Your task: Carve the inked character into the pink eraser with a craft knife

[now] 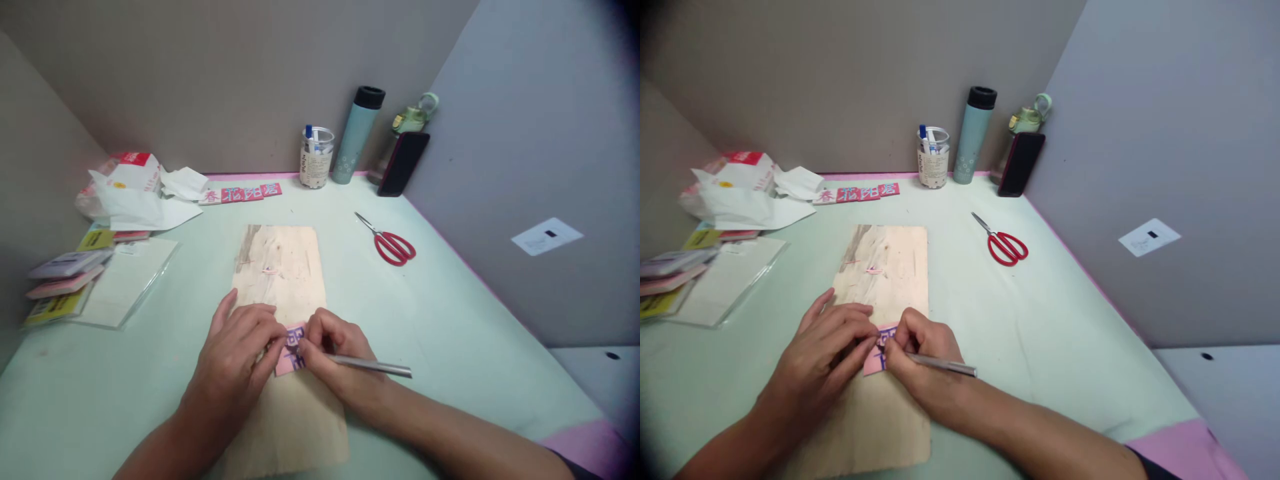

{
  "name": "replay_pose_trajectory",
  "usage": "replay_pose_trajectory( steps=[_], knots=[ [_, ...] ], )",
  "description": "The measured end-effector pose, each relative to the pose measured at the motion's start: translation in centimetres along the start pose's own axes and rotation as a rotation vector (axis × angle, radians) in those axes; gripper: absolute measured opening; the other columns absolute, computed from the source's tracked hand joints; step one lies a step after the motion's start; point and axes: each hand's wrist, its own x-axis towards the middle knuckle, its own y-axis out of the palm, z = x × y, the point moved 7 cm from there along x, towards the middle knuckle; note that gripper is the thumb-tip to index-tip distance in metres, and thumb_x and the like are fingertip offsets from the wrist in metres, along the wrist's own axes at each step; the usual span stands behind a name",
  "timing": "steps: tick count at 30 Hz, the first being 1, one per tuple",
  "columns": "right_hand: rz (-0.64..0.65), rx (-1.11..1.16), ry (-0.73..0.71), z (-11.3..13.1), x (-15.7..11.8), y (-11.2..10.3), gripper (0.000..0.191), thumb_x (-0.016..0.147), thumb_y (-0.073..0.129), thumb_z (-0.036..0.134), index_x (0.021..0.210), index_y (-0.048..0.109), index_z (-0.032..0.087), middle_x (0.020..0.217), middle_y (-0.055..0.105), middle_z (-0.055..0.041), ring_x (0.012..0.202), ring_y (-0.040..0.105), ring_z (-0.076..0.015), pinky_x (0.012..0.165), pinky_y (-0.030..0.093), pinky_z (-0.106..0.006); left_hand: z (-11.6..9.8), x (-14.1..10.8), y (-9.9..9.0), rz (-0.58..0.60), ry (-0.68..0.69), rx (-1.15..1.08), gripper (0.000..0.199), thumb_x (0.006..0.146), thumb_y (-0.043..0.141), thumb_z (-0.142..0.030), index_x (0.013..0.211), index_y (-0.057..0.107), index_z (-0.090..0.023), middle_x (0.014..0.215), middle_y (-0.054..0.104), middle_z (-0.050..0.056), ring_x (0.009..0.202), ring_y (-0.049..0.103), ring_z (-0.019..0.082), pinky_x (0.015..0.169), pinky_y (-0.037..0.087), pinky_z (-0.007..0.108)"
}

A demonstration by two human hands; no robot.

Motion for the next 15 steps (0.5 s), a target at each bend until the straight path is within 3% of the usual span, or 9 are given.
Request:
replay_pose_trajectory(
  steps=[7, 11, 13, 15],
  knots=[
    [0.014, -0.082, -0.114, 0.2, -0.1, 0.3, 0.028, 0.085, 0.058, 0.018, 0.066, 0.039, 0.023, 0.060, 0.044, 0.0070, 0.055, 0.038, -0.0099, 0.052, 0.028, -0.024, 1.2, 0.0, 0.4, 0.042, -0.111, -0.124, 0.017, 0.100, 0.043, -0.023, 0.091, 0.057, -0.026, 0.089, 0.070, -0.001, 0.092, 0.067, 0.019, 0.122, 0.025, 0.056],
    [0.014, -0.099, -0.132, 0.1, -0.2, 0.4, 0.027, 0.085, 0.057, 0.016, 0.067, 0.038, 0.023, 0.060, 0.043, 0.0073, 0.055, 0.038, -0.0097, 0.052, 0.028, -0.024, 1.7, 0.0, 0.3, 0.040, -0.189, -0.187, 0.016, 0.100, 0.043, -0.028, 0.093, 0.057, -0.027, 0.091, 0.071, -0.002, 0.093, 0.069, 0.020, 0.124, 0.023, 0.058],
    [0.015, -0.082, -0.117, 0.1, -0.2, 0.4, 0.026, 0.084, 0.057, 0.017, 0.066, 0.039, 0.023, 0.060, 0.043, 0.0071, 0.055, 0.037, -0.0101, 0.052, 0.028, -0.025, 2.4, -0.2, -0.1, 0.013, -0.270, -0.247, 0.017, 0.101, 0.042, -0.033, 0.096, 0.057, -0.027, 0.098, 0.072, 0.000, 0.102, 0.069, 0.023, 0.121, 0.031, 0.058],
    [0.022, -0.023, -0.064, 0.0, 0.0, 0.2, 0.026, 0.083, 0.058, 0.020, 0.065, 0.039, 0.023, 0.060, 0.043, 0.0067, 0.056, 0.037, -0.0107, 0.053, 0.028, -0.025, 3.2, -0.5, -0.7, -0.023, -0.370, -0.316, 0.018, 0.102, 0.042, -0.039, 0.098, 0.056, -0.028, 0.108, 0.072, 0.003, 0.112, 0.067, 0.025, 0.110, 0.047, 0.053]
  ],
)
